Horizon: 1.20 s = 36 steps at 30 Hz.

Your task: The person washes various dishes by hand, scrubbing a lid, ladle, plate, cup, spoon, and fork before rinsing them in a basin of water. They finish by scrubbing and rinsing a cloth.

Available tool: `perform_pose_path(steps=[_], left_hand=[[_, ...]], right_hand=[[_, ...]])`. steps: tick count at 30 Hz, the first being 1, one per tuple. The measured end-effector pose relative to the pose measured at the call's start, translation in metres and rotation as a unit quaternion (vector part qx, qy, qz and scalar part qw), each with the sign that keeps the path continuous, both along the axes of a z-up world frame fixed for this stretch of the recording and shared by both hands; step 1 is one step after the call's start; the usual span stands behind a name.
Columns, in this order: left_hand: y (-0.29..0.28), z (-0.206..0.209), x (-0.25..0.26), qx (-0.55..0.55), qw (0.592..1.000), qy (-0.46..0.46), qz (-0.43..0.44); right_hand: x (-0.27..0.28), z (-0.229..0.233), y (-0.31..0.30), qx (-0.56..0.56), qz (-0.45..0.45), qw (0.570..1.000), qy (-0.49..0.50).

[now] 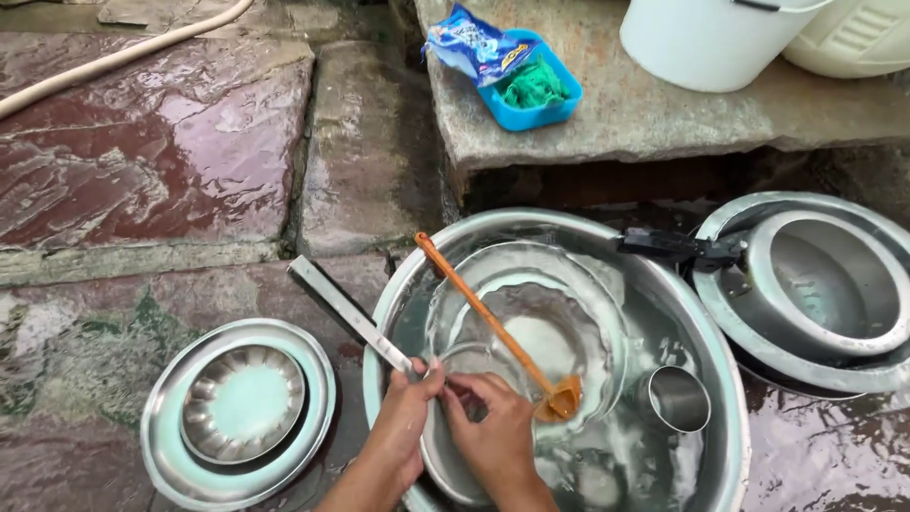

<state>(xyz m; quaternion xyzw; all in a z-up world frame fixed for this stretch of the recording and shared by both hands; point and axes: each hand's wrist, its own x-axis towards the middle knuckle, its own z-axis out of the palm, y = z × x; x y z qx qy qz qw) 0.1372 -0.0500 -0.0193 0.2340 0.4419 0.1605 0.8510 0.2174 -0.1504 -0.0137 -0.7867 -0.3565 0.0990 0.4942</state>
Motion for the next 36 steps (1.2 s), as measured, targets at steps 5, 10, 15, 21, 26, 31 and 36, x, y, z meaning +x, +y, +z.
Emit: perform_pose_path(steps=[5, 10, 15, 21, 26, 31, 36], left_hand=[[-0.001, -0.025, 0.004, 0.056, 0.998, 0.008, -0.003], [0.0, -0.004, 0.001, 0.055, 0.998, 0.027, -0.017], [-0.004, -0.01, 0.004, 0.078, 0.995, 0.05, -0.03], [-0.003, -0.009, 0.002, 0.021, 0.999, 0.023, -0.01], [-0.004, -0.028, 0.001, 0.077, 0.997, 0.007, -0.001], [0.003, -0.021, 0.009, 0.08, 0.996, 0.041, -0.005], [-0.007, -0.032, 0.009, 0.116, 0.99, 0.066, 0.046]], right_hand=[[0.003, 0.0, 0.001, 0.016, 0.0, 0.999, -0.033], [-0.001, 0.001, 0.002, -0.005, -0.032, 0.998, 0.058], [0.004, -0.002, 0.002, -0.023, -0.049, 0.993, 0.104], [0.002, -0.009, -0.007, -0.03, -0.029, 0.993, 0.109], [0.013, -0.089, -0.013, 0.076, -0.17, 0.979, 0.087], [-0.017, -0.076, -0.009, 0.076, 0.014, 0.971, 0.225], [-0.012, -0.084, -0.054, -0.159, 0.246, 0.951, -0.098]])
